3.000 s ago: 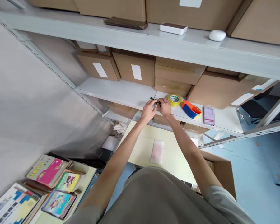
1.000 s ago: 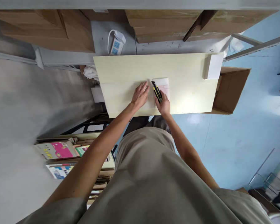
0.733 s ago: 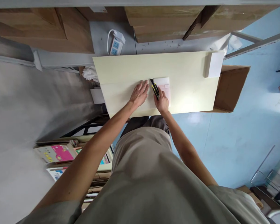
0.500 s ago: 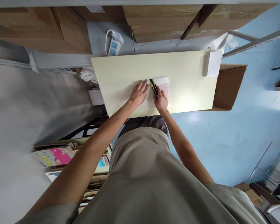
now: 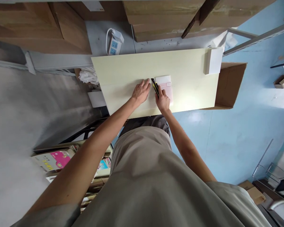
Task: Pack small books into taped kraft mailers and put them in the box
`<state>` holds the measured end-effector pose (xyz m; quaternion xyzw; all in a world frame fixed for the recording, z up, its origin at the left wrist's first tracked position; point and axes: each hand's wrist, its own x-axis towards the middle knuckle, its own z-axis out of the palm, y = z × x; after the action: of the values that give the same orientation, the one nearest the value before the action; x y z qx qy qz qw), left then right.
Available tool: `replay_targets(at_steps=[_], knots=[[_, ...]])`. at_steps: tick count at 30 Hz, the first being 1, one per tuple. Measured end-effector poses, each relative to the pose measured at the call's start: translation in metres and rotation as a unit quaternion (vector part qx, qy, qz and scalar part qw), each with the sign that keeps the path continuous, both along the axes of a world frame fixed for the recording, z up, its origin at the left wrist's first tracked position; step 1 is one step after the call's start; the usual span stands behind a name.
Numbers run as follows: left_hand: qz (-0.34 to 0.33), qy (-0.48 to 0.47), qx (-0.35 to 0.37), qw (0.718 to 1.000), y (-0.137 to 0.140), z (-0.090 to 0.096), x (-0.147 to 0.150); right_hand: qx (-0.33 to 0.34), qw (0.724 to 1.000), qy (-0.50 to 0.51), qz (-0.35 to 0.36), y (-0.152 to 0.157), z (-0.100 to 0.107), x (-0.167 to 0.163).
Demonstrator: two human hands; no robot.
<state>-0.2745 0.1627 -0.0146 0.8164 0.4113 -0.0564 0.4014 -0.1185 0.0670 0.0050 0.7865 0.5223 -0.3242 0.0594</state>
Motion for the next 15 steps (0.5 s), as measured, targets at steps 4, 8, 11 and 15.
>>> replay_targets(at_steps=[4,8,11,15], knots=[[-0.009,0.003,0.003,1.000,0.002,-0.002,0.001,0.002,1.000,-0.004,0.009,-0.004,0.001,-0.001],[-0.007,0.004,0.000,1.000,0.003,-0.005,0.003,0.002,1.000,-0.013,0.022,-0.006,0.003,-0.003],[-0.001,0.003,-0.001,1.000,0.002,-0.006,0.005,-0.008,0.999,-0.018,0.030,-0.008,0.007,-0.003],[-0.007,0.022,0.003,1.000,0.002,-0.005,0.008,-0.025,0.999,-0.020,0.036,-0.014,0.014,-0.004]])
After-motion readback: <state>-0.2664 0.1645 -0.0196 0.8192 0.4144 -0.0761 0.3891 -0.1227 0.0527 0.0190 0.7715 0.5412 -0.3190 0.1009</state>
